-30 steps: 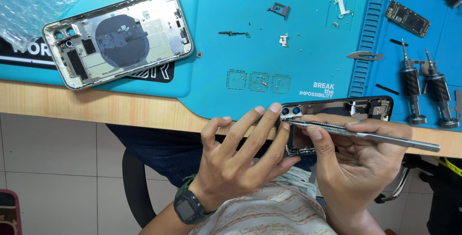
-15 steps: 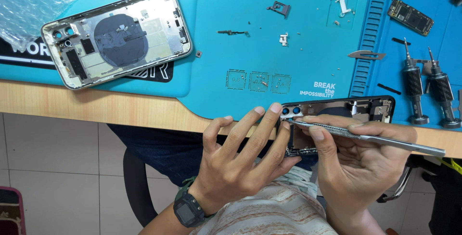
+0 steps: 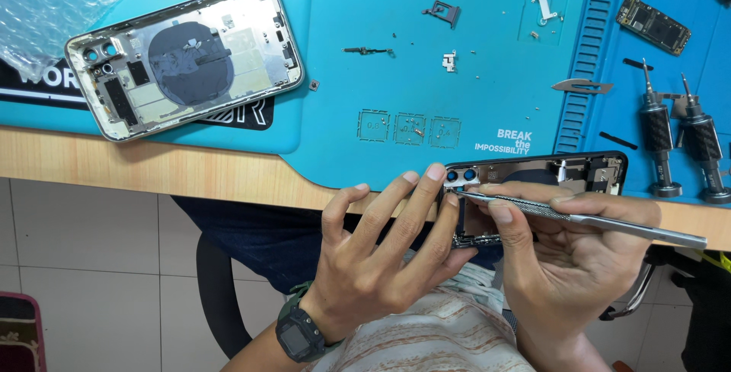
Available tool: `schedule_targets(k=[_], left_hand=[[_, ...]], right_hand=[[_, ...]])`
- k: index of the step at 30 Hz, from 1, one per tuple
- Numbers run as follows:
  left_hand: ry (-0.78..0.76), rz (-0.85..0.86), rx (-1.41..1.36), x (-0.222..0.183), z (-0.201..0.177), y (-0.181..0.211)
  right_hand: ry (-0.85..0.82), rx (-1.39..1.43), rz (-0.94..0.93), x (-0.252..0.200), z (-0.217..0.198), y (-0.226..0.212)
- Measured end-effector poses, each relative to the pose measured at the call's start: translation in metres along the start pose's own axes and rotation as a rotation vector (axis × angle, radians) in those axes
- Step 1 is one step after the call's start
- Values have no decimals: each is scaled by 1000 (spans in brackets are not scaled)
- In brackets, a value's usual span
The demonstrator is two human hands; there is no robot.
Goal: The person uses tweezers to remove and install small components inside the back housing of two smartphones. They transfer parts between the devices, carefully placing them into the camera module area and other internal slots.
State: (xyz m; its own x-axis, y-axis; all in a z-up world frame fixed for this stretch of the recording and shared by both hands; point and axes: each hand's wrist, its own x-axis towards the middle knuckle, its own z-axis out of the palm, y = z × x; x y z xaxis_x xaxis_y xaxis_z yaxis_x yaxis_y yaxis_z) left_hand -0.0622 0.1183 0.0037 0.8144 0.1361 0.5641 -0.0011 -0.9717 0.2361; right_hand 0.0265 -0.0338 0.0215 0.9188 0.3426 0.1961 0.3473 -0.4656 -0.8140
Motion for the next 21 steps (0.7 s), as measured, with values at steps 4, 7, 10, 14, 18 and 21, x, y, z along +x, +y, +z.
schedule_targets(k=[4,7,10,14,18,21], left_hand=[[0,-4,-3,0,-1,0],[-17,-10,-9,0,-1,1],[-9,-6,4,-1,0,1],[-17,-6,-4,-1,-1,1],[-20,-10,-4,-1,-1,1],[-30,-13,1,-1,-1,2]], right_hand=[[20,67,37,-1,1,-1],[46,106,17,-1,3,1],[34,102,-7,-2,4,1],[23,111,13,-2,4,0],[46,96,36,-4,4,5],[36,87,22,-3,3,3]])
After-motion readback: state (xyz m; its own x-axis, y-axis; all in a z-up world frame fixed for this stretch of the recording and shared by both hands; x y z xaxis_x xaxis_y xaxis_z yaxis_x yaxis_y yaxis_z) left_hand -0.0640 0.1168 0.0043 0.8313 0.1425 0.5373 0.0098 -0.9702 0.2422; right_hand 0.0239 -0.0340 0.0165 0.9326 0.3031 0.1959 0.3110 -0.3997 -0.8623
